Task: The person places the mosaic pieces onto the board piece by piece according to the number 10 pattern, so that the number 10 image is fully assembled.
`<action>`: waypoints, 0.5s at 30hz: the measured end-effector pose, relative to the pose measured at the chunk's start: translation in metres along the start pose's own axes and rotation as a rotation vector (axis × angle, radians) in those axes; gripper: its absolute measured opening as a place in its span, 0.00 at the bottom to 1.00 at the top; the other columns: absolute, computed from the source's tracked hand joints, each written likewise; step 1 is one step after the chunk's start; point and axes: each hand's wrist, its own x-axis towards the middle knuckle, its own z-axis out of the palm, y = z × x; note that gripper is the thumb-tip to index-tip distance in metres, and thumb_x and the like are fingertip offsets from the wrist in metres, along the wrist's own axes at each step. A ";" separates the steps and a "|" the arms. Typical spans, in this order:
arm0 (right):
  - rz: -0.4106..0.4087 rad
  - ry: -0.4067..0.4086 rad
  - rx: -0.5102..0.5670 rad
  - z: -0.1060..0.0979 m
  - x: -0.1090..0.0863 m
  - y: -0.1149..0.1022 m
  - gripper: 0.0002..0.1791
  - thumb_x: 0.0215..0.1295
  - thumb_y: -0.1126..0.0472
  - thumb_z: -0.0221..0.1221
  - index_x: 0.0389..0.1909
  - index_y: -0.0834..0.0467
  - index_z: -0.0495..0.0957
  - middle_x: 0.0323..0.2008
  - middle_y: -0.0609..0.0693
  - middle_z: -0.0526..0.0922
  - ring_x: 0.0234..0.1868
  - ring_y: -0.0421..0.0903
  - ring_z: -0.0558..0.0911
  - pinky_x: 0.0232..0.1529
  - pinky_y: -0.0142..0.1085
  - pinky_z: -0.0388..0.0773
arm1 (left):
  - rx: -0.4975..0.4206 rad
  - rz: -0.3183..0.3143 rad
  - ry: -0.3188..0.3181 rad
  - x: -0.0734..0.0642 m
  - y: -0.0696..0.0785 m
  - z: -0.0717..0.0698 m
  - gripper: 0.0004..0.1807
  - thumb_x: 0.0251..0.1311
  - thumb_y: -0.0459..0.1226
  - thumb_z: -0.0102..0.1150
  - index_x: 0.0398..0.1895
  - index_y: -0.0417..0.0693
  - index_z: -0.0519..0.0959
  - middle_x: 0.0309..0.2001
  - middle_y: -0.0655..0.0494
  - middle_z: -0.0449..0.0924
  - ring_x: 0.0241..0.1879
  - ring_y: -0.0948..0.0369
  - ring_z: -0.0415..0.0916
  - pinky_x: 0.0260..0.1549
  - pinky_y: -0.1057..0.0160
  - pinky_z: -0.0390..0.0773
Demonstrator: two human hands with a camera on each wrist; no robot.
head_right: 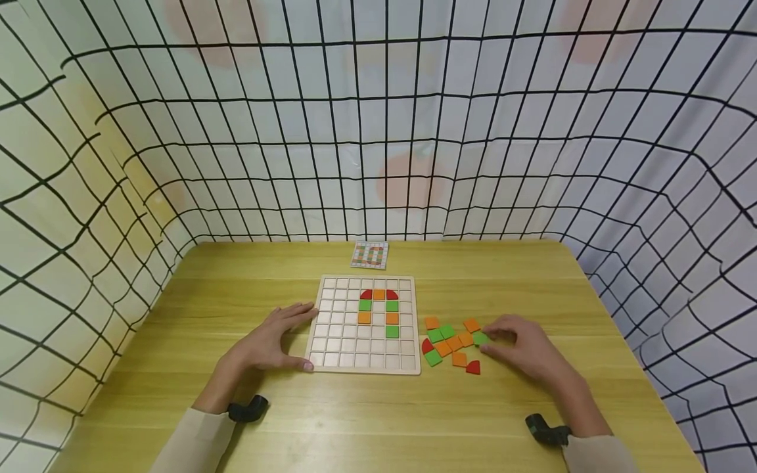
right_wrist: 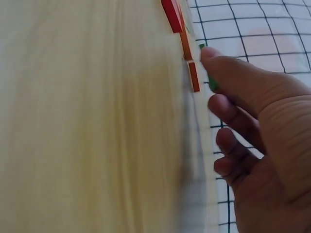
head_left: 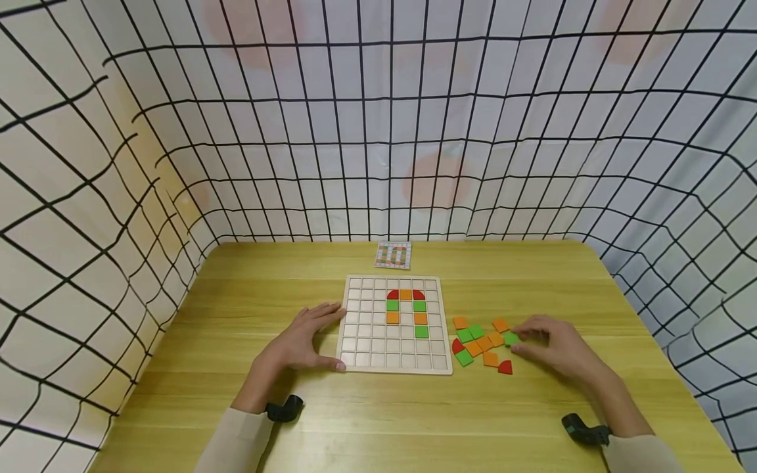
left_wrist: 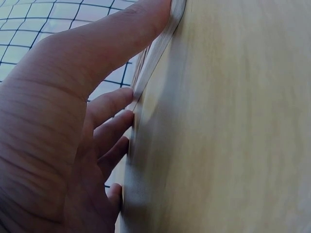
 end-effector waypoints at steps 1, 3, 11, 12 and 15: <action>-0.004 0.003 0.002 0.001 0.003 -0.003 0.16 0.62 0.41 0.71 0.49 0.40 0.87 0.43 0.38 0.85 0.41 0.36 0.78 0.42 0.32 0.77 | 0.001 0.001 0.001 0.000 0.000 0.000 0.62 0.41 0.66 0.78 0.81 0.57 0.61 0.82 0.53 0.56 0.82 0.46 0.50 0.79 0.34 0.43; -0.022 0.012 0.006 0.004 0.009 -0.009 0.16 0.61 0.42 0.72 0.49 0.41 0.87 0.40 0.37 0.84 0.37 0.36 0.76 0.38 0.31 0.75 | 0.004 0.000 0.001 -0.001 0.000 0.000 0.62 0.41 0.66 0.78 0.81 0.57 0.61 0.82 0.54 0.56 0.82 0.46 0.50 0.79 0.34 0.43; -0.144 0.030 0.033 0.020 0.035 -0.041 0.15 0.60 0.49 0.74 0.47 0.48 0.89 0.36 0.39 0.83 0.33 0.38 0.75 0.33 0.31 0.73 | -0.001 -0.006 -0.004 -0.001 -0.001 -0.001 0.62 0.41 0.67 0.77 0.80 0.56 0.62 0.82 0.53 0.56 0.82 0.46 0.50 0.79 0.34 0.43; -0.144 0.022 0.040 0.023 0.037 -0.045 0.15 0.60 0.49 0.74 0.47 0.48 0.89 0.36 0.39 0.84 0.33 0.39 0.75 0.33 0.31 0.73 | 0.000 -0.004 -0.002 -0.001 -0.001 -0.001 0.62 0.41 0.67 0.77 0.80 0.56 0.62 0.82 0.53 0.57 0.82 0.45 0.50 0.79 0.33 0.43; -0.132 0.000 0.054 0.031 0.043 -0.057 0.16 0.61 0.47 0.73 0.47 0.47 0.89 0.39 0.40 0.85 0.37 0.39 0.76 0.37 0.32 0.76 | 0.008 -0.007 -0.005 -0.001 0.000 0.000 0.63 0.41 0.67 0.77 0.81 0.57 0.61 0.82 0.54 0.56 0.82 0.46 0.49 0.79 0.34 0.43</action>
